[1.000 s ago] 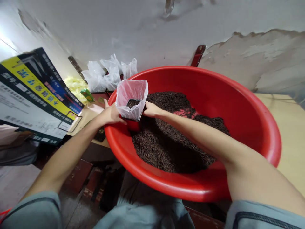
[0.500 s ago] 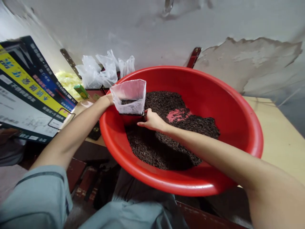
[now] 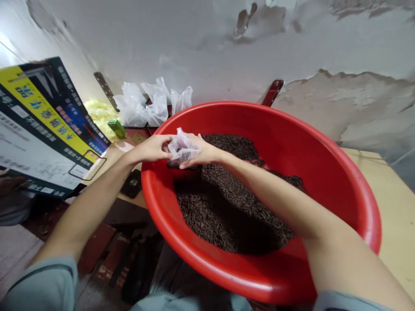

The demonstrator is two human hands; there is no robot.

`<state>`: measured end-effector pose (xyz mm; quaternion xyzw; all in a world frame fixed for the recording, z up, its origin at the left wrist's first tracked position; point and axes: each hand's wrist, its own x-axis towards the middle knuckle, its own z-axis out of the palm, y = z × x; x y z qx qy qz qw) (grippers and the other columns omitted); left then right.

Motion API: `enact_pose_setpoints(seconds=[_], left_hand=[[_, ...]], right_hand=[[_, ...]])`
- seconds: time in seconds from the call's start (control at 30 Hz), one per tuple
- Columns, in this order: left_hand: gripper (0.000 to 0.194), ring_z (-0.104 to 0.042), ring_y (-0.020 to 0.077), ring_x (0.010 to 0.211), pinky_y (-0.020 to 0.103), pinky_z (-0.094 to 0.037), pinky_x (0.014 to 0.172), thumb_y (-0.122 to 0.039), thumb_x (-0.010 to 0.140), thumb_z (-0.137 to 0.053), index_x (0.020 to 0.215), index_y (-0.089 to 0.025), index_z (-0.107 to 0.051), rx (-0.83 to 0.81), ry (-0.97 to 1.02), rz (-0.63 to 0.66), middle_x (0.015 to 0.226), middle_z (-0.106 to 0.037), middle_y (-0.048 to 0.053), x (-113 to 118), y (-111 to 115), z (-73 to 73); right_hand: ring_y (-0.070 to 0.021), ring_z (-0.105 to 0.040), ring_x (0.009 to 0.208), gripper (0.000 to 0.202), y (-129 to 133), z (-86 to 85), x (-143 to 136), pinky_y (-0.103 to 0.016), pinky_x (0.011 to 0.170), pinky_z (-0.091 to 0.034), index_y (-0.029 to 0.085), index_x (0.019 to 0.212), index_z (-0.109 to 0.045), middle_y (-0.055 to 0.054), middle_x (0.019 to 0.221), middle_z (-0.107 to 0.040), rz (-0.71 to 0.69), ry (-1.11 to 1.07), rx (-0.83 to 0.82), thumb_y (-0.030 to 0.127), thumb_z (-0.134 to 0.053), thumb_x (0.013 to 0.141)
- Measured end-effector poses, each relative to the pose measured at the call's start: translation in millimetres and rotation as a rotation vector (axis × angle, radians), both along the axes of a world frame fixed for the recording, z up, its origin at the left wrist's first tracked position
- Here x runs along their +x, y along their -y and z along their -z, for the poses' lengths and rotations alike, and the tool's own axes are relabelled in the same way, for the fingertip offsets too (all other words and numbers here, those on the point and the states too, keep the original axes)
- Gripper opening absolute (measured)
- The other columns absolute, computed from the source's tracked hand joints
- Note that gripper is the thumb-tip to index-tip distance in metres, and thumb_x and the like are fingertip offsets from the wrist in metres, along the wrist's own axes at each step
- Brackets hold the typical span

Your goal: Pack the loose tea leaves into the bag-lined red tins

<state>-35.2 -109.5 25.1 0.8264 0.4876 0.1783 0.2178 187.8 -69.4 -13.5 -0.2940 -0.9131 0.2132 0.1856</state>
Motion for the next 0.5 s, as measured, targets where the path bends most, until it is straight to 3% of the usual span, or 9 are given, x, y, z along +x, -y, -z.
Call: enact_pose_setpoints(seconds=[0.07, 0.13, 0.23, 0.33, 0.4, 0.5], left_hand=[[0.024, -0.067, 0.0177, 0.077, 0.029, -0.051, 0.075, -0.021, 0.074, -0.067, 0.096, -0.013, -0.073, 0.033, 0.05, -0.006, 0.088, -0.075, 0.004, 16.8, -4.4, 3.4], [0.018, -0.066, 0.0171, 0.076, 0.029, -0.05, 0.075, -0.014, 0.072, -0.064, 0.088, -0.013, -0.072, 0.092, 0.081, -0.005, 0.085, -0.075, 0.004, 27.7, -6.6, 5.4], [0.018, -0.064, 0.0151, 0.074, 0.028, -0.049, 0.074, -0.009, 0.072, -0.061, 0.086, -0.015, -0.07, 0.154, 0.132, 0.038, 0.083, -0.074, 0.003, 34.4, -3.7, 7.5], [0.016, -0.063, 0.0155, 0.077, 0.029, -0.05, 0.077, -0.009, 0.074, -0.059, 0.085, -0.017, -0.068, 0.225, 0.106, 0.093, 0.085, -0.073, 0.003, 34.5, 1.8, 10.7], [0.014, -0.063, 0.0175, 0.081, 0.031, -0.05, 0.081, -0.01, 0.074, -0.059, 0.083, -0.018, -0.067, 0.291, 0.061, 0.114, 0.086, -0.072, 0.004, 33.4, 5.5, 13.0], [0.014, -0.063, 0.0215, 0.091, 0.036, -0.051, 0.088, -0.012, 0.078, -0.059, 0.084, -0.019, -0.069, 0.351, -0.005, 0.132, 0.089, -0.072, 0.006, 31.1, 12.7, 14.3]], right_hand=[[-0.0391, -0.038, 0.151, 0.092, -1.7, 5.1, -10.8, -0.07, 0.125, -0.011, 0.023, 0.149, -0.052, -0.016, 0.156, -0.052, -0.008, 0.059, 0.0, 0.052, -0.088, 0.069], [-0.0384, -0.039, 0.15, 0.078, -0.8, 9.2, -17.1, -0.069, 0.126, -0.01, 0.023, 0.143, -0.058, -0.015, 0.154, -0.055, 0.014, 0.072, 0.058, 0.051, -0.084, 0.076], [-0.0355, -0.057, 0.135, 0.052, 3.9, 10.4, -23.0, -0.062, 0.123, -0.027, 0.022, 0.131, -0.066, -0.014, 0.139, -0.067, 0.101, 0.109, 0.123, 0.048, -0.074, 0.086], [-0.0364, -0.071, 0.112, 0.045, 9.4, 7.0, -29.5, -0.051, 0.1, -0.052, 0.017, 0.123, -0.07, -0.017, 0.122, -0.074, 0.274, 0.276, 0.072, 0.048, -0.062, 0.092], [-0.0375, -0.074, 0.103, 0.041, 12.3, 4.4, -33.1, -0.045, 0.087, -0.056, 0.014, 0.116, -0.072, -0.02, 0.115, -0.076, 0.353, 0.369, 0.053, 0.045, -0.054, 0.095], [-0.0368, -0.075, 0.101, 0.036, 14.6, 1.5, -34.2, -0.041, 0.082, -0.055, 0.016, 0.109, -0.074, -0.019, 0.111, -0.078, 0.352, 0.402, 0.096, 0.038, -0.049, 0.097]])
